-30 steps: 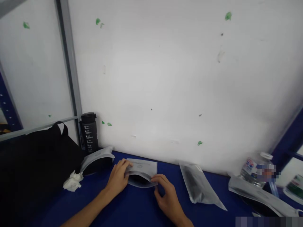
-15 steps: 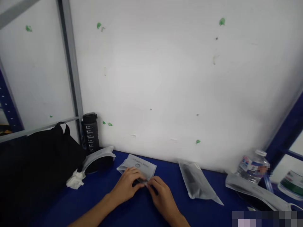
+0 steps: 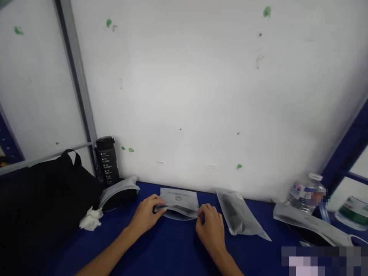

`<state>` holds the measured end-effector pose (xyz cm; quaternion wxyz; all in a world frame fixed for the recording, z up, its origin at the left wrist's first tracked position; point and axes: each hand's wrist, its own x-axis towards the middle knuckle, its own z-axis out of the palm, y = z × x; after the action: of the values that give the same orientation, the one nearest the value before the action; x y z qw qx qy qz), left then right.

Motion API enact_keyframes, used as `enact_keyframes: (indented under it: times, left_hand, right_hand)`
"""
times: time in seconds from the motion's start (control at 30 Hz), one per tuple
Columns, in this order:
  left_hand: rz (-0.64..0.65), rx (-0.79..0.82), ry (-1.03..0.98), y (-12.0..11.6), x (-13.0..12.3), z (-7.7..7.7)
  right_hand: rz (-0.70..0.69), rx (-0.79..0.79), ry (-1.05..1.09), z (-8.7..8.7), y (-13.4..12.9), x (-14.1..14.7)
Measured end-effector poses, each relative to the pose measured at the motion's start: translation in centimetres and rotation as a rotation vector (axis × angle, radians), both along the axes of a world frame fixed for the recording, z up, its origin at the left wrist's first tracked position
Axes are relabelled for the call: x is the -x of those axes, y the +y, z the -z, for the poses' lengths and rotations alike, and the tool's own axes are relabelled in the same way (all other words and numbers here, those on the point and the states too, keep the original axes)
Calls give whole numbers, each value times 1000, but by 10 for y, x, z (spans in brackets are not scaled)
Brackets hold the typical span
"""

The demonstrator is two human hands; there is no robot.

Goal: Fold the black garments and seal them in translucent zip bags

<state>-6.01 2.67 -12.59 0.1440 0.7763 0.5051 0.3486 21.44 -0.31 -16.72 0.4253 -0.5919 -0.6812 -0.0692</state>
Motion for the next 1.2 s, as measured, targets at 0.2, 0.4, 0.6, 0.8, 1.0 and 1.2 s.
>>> enact_keyframes:
  times: [0.2, 0.4, 0.6, 0.8, 1.0, 1.2]
  left_hand:
    - [66, 62, -38, -10, -13, -2]
    - [235, 101, -136, -4, -11, 6]
    - [388, 48, -147, -16, -18, 2]
    - [397, 65, -82, -23, -25, 3]
    - [346, 29, -79, -24, -26, -3]
    - [239, -12, -50, -21, -25, -5]
  right_hand:
    - [-221, 13, -129, -7, -13, 26]
    - [-141, 101, -169, -6, -8, 26]
    - [-194, 52, -92, -12, -7, 6]
    - [-421, 16, -93, -13, -14, 17]
    - [-359, -60, -26, -4, -7, 23]
    - [-422, -67, -59, -9, -8, 19]
